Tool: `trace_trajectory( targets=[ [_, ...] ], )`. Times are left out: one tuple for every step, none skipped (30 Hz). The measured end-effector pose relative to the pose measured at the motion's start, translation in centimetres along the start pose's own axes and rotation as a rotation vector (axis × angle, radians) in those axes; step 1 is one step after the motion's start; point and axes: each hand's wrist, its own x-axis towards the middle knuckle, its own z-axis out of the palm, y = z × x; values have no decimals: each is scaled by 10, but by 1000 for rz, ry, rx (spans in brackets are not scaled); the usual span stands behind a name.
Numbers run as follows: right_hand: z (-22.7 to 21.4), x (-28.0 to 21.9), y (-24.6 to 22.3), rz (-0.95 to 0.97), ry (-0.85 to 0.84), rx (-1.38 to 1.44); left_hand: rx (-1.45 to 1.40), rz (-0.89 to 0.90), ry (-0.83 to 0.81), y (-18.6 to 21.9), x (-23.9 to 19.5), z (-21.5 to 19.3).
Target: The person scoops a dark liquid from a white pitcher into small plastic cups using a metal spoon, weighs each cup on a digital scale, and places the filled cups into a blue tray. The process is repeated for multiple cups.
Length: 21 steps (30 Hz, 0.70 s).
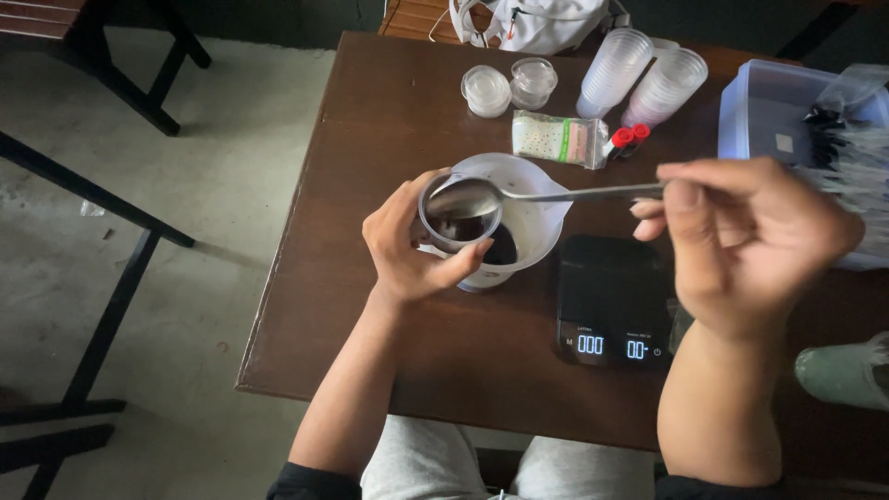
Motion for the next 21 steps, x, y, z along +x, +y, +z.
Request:
trace_trajectory(
  targets=[
    [1,-3,0,-35,4,-10,12,-5,-5,0,0,0],
    [1,-5,0,-70,7,-20,23,-10,-9,0,0,-1],
    [3,-5,-1,-70,8,-20,23,-10,-9,0,-1,0],
    [5,-4,-2,-83,25,-16,24,-1,1,-1,-1,0],
    [7,-4,-4,-96,42,-12,26,8,10,-1,-1,1],
    [6,-5,1,-96,43,-12,25,9,10,-2,-2,1],
    [5,-7,6,-63,129,-33,13,0,10,-3,-3,1],
    [3,-8,11,-31,214,-53,0,-8,10,-3,-3,1],
    [0,-8,17,-32,214,-54,0,-8,12,-5,-4,2],
    [-4,-8,23,-19,275,-66,16,-6,23,-6,-6,2],
    [-7,-8,29,-5,337,-77,33,-4,33,-8,-7,2],
    [-8,-7,30,-6,336,-77,33,-4,34,-8,-7,2],
    [-9,-6,31,-2,323,-99,43,1,38,-8,-7,2],
    [-10,-5,32,2,310,-121,52,7,41,-7,-6,3],
    [-8,-4,33,1,310,-121,52,7,42,-7,-6,2],
    [-5,-3,35,-39,267,-122,62,7,38,-6,-6,2],
    [-3,-1,36,-78,222,-123,71,7,34,-5,-5,1],
    [1,1,32,-79,224,-124,70,8,34,-6,-6,1],
    [6,4,28,-63,116,-179,74,4,35,-6,-7,1],
    [10,6,23,-46,8,-232,78,-2,38,-6,-7,2],
    [16,9,20,-47,8,-232,78,-1,38,-5,-6,2]
  ],
)
